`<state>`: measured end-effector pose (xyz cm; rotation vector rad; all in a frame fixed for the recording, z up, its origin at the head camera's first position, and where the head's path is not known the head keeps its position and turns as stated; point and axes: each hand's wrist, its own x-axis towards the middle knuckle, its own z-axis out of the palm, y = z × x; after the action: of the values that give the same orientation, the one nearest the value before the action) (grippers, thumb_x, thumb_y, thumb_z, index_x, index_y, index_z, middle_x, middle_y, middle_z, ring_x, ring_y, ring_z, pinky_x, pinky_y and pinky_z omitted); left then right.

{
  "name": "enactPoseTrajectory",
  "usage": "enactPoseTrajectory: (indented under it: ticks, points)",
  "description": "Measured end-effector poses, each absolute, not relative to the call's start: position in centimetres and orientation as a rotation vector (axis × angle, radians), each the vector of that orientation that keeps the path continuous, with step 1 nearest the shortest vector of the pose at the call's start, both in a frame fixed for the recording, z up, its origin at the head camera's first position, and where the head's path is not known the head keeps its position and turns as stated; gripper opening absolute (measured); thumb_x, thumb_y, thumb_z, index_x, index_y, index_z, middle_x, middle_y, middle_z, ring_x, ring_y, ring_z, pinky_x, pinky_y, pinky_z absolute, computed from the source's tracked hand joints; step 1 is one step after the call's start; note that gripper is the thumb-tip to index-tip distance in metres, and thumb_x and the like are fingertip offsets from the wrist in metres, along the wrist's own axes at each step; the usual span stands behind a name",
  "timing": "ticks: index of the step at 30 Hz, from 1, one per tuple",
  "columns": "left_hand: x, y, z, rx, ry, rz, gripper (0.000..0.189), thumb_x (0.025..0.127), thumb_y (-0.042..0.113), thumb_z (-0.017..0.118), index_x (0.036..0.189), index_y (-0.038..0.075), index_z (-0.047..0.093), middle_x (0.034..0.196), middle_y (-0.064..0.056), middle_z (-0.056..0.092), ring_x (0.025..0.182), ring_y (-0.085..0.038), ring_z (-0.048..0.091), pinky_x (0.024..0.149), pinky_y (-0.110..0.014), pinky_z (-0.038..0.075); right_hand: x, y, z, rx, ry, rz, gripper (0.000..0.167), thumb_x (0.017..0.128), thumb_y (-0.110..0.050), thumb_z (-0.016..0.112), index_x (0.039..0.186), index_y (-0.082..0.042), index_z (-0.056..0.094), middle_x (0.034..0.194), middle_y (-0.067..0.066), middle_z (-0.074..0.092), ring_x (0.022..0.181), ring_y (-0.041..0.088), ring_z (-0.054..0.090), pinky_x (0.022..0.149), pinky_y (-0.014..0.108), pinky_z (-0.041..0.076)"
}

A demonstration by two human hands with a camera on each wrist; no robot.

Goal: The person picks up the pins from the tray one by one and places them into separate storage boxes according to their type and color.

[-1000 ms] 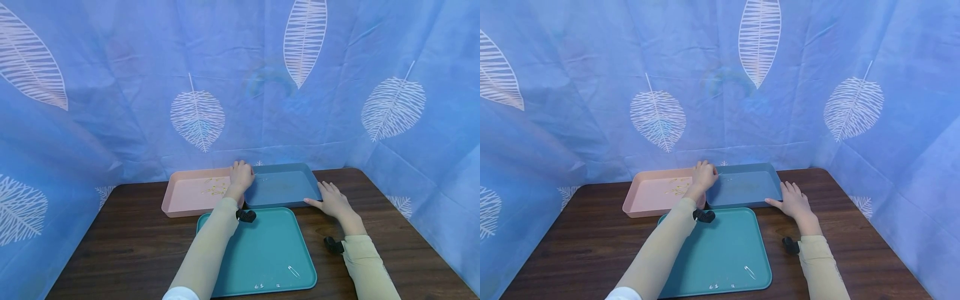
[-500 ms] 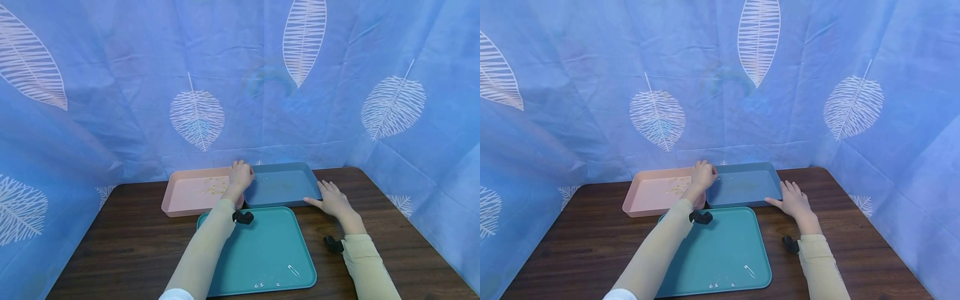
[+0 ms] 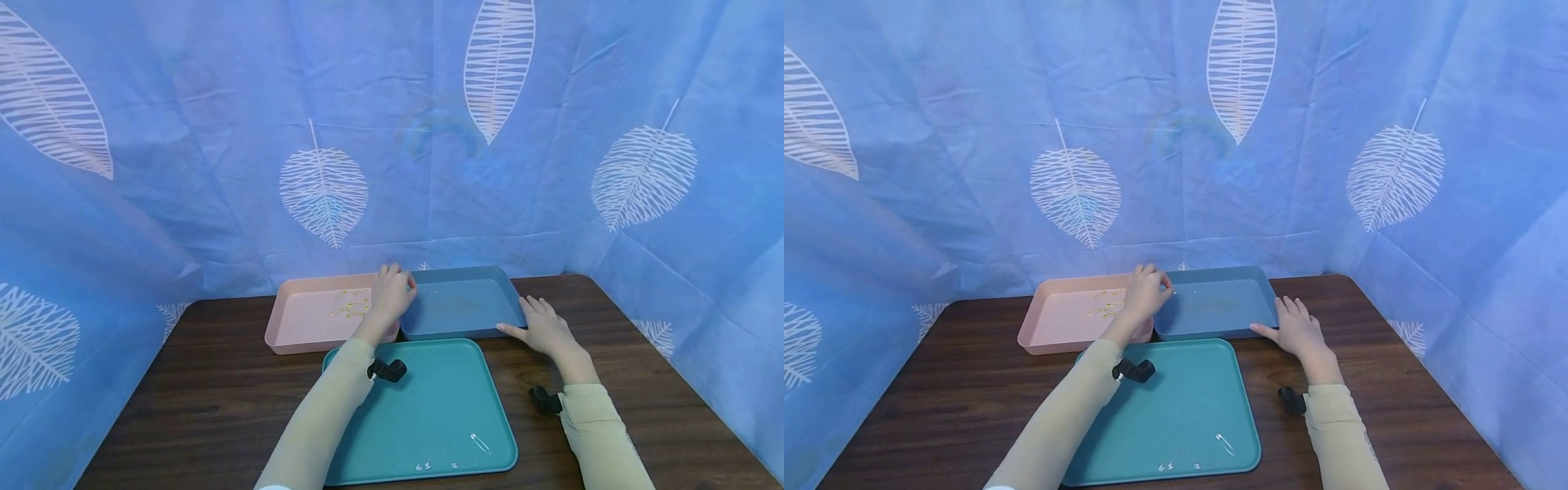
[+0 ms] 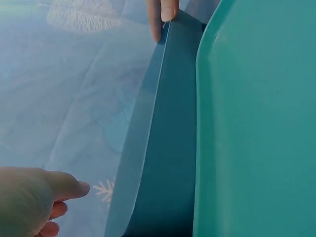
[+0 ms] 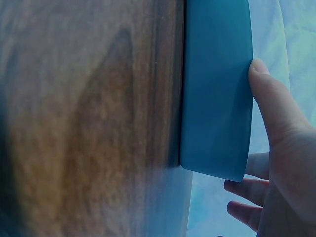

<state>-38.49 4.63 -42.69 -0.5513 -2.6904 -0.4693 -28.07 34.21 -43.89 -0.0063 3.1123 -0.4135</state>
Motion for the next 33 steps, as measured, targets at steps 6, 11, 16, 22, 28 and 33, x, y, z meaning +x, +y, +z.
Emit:
enactPoseTrajectory:
  ticks: [6, 11, 16, 22, 28, 33]
  points:
    - [-37.2, 3.8, -42.4, -0.626, -2.604, -0.481, 0.010, 0.092, 0.025, 0.066, 0.084, 0.022, 0.072, 0.090, 0.000, 0.058, 0.084, -0.020, 0.042, 0.077, -0.033, 0.038, -28.0, 34.2, -43.8, -0.008, 3.112, -0.412, 0.101, 0.089, -0.066, 0.053, 0.150, 0.009, 0.024, 0.154, 0.036, 0.020, 0.142, 0.055, 0.015, 0.106, 0.075, 0.022]
    - [-36.0, 3.2, -42.7, -0.708, -2.473, -0.460, 0.011, 0.091, 0.025, 0.069, 0.082, 0.021, 0.073, 0.088, 0.000, 0.058, 0.079, -0.019, 0.037, 0.073, -0.032, 0.032, -27.9, 34.1, -43.9, -0.008, 3.115, -0.417, 0.101, 0.089, -0.066, 0.053, 0.150, 0.009, 0.024, 0.154, 0.036, 0.021, 0.142, 0.055, 0.015, 0.105, 0.076, 0.023]
    - [-34.6, 2.6, -42.7, -0.760, -2.416, -0.469, 0.009, 0.088, 0.025, 0.072, 0.080, 0.022, 0.072, 0.091, 0.001, 0.061, 0.084, -0.020, 0.046, 0.076, -0.035, 0.038, -28.0, 34.2, -43.9, -0.012, 3.119, -0.410, 0.101, 0.089, -0.067, 0.053, 0.150, 0.009, 0.024, 0.154, 0.036, 0.021, 0.142, 0.055, 0.015, 0.105, 0.076, 0.022]
    - [-33.0, 2.2, -42.8, -0.803, -2.401, -0.520, 0.009, 0.087, 0.025, 0.073, 0.078, 0.024, 0.070, 0.091, 0.003, 0.061, 0.085, -0.017, 0.047, 0.071, -0.030, 0.034, -28.0, 34.2, -43.9, -0.009, 3.121, -0.408, 0.102, 0.089, -0.068, 0.052, 0.150, 0.008, 0.024, 0.154, 0.036, 0.021, 0.142, 0.054, 0.015, 0.105, 0.076, 0.022]
    - [-31.7, 1.8, -43.1, -0.868, -2.424, -0.559, 0.009, 0.086, 0.026, 0.074, 0.079, 0.023, 0.070, 0.092, 0.004, 0.060, 0.080, -0.016, 0.043, 0.071, -0.029, 0.033, -27.9, 34.3, -43.9, -0.007, 3.116, -0.411, 0.104, 0.088, -0.070, 0.050, 0.150, 0.009, 0.024, 0.154, 0.036, 0.021, 0.142, 0.055, 0.015, 0.105, 0.075, 0.023]
    - [-30.6, 1.5, -43.3, -0.932, -2.446, -0.568, 0.009, 0.085, 0.029, 0.075, 0.079, 0.024, 0.071, 0.091, 0.005, 0.059, 0.076, -0.014, 0.039, 0.070, -0.026, 0.032, -28.1, 34.3, -44.1, -0.007, 3.117, -0.404, 0.104, 0.088, -0.070, 0.050, 0.151, 0.009, 0.023, 0.154, 0.036, 0.020, 0.142, 0.055, 0.015, 0.106, 0.075, 0.022]
